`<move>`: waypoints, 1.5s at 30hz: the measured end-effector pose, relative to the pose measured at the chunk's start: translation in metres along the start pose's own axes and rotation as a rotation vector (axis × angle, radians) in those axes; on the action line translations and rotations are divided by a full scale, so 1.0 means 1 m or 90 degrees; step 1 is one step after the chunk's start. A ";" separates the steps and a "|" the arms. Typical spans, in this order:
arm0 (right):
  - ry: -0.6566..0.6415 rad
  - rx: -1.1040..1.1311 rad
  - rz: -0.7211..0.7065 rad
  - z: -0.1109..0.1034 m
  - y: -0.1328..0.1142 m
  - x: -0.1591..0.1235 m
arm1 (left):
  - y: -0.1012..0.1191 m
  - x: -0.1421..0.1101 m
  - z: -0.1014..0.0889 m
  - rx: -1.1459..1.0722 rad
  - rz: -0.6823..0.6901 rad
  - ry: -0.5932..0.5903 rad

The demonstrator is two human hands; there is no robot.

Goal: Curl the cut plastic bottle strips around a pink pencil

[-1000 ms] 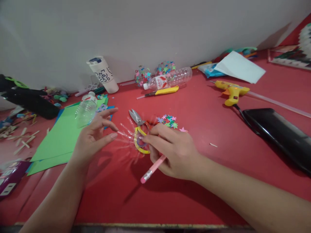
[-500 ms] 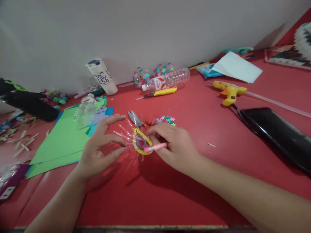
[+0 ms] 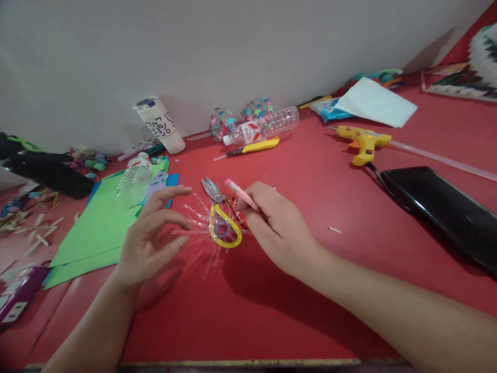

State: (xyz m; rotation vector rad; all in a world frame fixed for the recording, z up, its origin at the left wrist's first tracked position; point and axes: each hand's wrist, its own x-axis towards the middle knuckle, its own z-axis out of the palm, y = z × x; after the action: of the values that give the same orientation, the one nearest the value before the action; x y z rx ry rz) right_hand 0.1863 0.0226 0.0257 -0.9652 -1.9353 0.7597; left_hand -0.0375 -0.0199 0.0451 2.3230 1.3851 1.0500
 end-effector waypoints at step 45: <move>-0.074 -0.210 -0.403 0.007 -0.006 -0.018 | -0.007 -0.001 0.009 -0.126 -0.077 -0.052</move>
State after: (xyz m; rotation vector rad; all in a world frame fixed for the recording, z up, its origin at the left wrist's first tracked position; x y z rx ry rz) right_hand 0.1849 0.0033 0.0199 -0.4352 -2.3323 0.1347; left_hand -0.0367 -0.0153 0.0346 2.0908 1.3084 0.9963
